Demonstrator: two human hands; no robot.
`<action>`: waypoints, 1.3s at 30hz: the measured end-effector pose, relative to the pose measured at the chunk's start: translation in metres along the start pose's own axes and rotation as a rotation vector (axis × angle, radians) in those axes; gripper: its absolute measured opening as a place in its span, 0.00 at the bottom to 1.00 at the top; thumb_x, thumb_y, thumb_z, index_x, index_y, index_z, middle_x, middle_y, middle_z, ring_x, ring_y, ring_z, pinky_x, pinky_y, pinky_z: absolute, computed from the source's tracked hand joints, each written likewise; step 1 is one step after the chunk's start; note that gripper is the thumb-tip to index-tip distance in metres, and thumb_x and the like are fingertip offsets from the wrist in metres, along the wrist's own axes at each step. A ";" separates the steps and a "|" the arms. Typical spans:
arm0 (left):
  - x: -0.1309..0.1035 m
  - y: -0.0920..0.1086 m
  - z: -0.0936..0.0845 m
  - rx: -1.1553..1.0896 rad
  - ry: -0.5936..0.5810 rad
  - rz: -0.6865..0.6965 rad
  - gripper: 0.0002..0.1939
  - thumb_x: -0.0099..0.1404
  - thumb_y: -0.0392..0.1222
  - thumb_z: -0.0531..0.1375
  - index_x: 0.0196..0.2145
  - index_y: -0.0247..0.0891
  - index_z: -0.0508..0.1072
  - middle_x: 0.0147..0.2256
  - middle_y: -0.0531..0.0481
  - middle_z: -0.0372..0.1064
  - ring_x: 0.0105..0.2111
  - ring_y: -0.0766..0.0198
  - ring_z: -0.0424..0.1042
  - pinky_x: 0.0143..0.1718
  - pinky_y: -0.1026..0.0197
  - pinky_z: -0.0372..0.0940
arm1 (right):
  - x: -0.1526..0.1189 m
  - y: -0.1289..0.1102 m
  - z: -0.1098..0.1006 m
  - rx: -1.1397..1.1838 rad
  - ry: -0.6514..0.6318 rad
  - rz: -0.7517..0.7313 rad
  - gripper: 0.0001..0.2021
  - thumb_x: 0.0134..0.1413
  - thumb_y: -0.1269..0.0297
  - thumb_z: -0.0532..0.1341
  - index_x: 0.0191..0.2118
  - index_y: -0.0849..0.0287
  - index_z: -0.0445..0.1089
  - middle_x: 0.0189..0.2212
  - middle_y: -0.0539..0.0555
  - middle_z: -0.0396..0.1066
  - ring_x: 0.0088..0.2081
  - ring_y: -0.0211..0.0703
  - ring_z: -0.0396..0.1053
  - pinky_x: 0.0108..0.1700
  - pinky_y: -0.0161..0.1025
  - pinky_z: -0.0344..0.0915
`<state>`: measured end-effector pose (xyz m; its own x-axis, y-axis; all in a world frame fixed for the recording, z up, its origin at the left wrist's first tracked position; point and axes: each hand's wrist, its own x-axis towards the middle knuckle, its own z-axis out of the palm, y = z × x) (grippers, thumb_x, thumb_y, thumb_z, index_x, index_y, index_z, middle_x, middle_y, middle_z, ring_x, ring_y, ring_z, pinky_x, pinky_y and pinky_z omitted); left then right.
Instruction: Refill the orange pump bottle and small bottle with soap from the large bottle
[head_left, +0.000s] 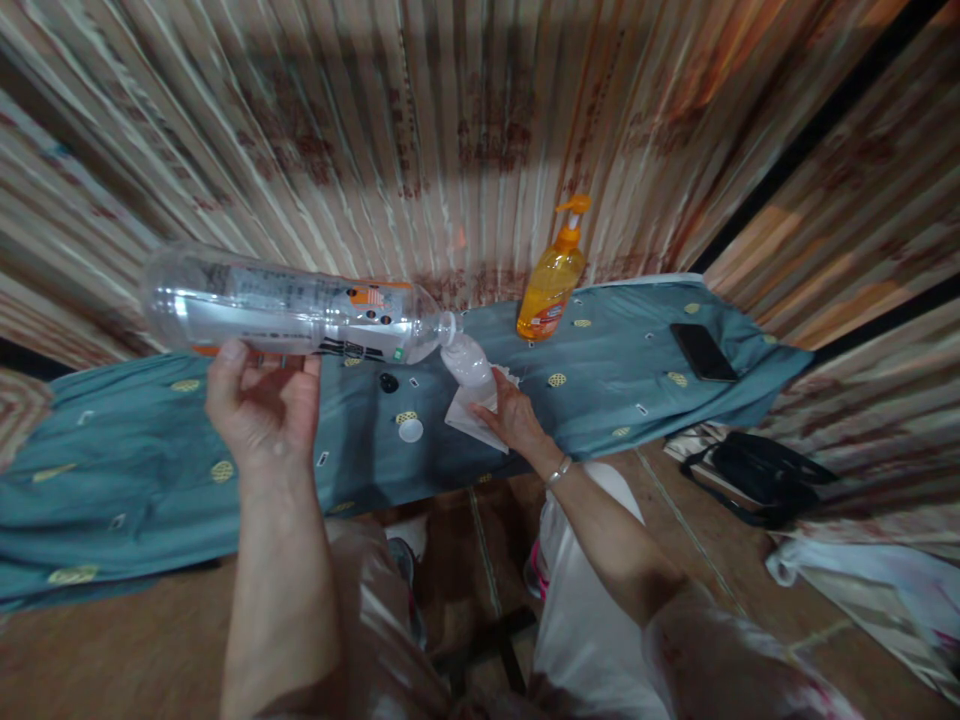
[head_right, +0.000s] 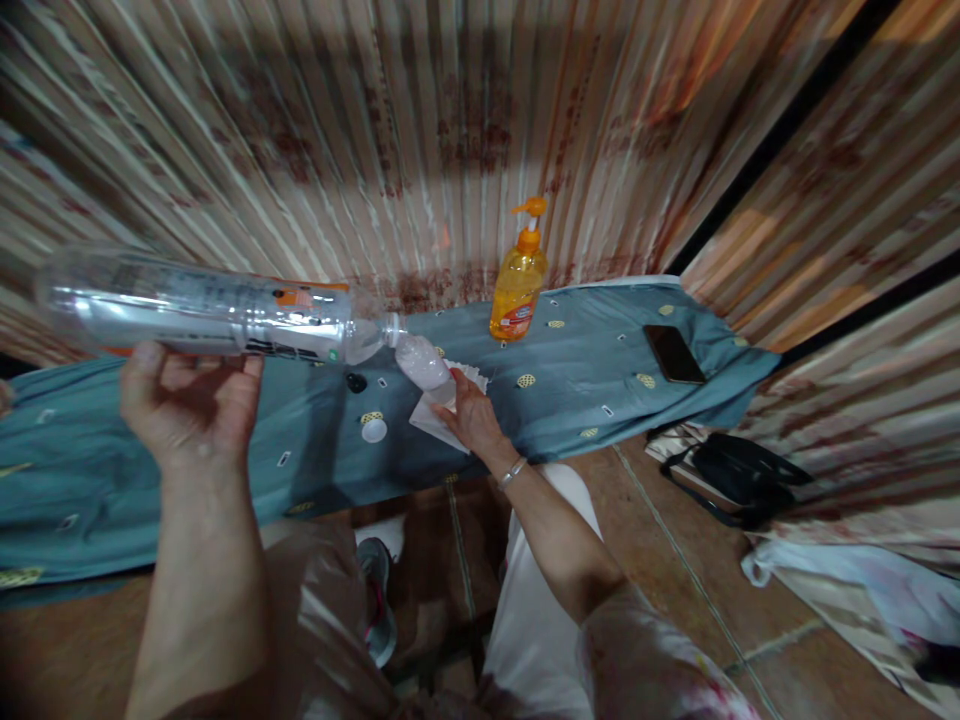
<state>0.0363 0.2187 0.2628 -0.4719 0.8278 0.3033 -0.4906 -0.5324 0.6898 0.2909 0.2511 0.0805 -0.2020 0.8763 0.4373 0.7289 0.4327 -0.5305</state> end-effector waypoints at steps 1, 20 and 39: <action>0.000 0.000 0.000 0.001 0.004 -0.001 0.11 0.42 0.41 0.68 0.25 0.41 0.71 0.26 0.56 0.69 0.39 0.62 0.72 0.52 0.57 0.68 | 0.000 0.000 0.000 0.000 0.002 -0.001 0.37 0.60 0.47 0.59 0.64 0.72 0.56 0.56 0.76 0.68 0.56 0.61 0.70 0.58 0.56 0.67; 0.000 0.000 0.000 0.011 0.002 0.005 0.12 0.43 0.42 0.68 0.25 0.41 0.70 0.30 0.55 0.72 0.43 0.61 0.72 0.51 0.57 0.68 | 0.001 -0.002 -0.003 0.008 -0.010 -0.002 0.38 0.59 0.46 0.59 0.65 0.70 0.55 0.55 0.75 0.69 0.55 0.61 0.71 0.57 0.57 0.67; 0.002 0.000 0.000 -0.040 0.004 0.002 0.15 0.41 0.41 0.71 0.24 0.40 0.69 0.29 0.56 0.70 0.40 0.65 0.70 0.50 0.60 0.68 | 0.001 -0.005 -0.006 -0.007 -0.029 0.014 0.37 0.59 0.48 0.60 0.63 0.73 0.56 0.55 0.77 0.69 0.54 0.62 0.71 0.57 0.57 0.66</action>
<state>0.0354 0.2205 0.2636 -0.4756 0.8261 0.3023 -0.5184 -0.5408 0.6624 0.2904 0.2488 0.0881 -0.2103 0.8883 0.4084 0.7364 0.4187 -0.5314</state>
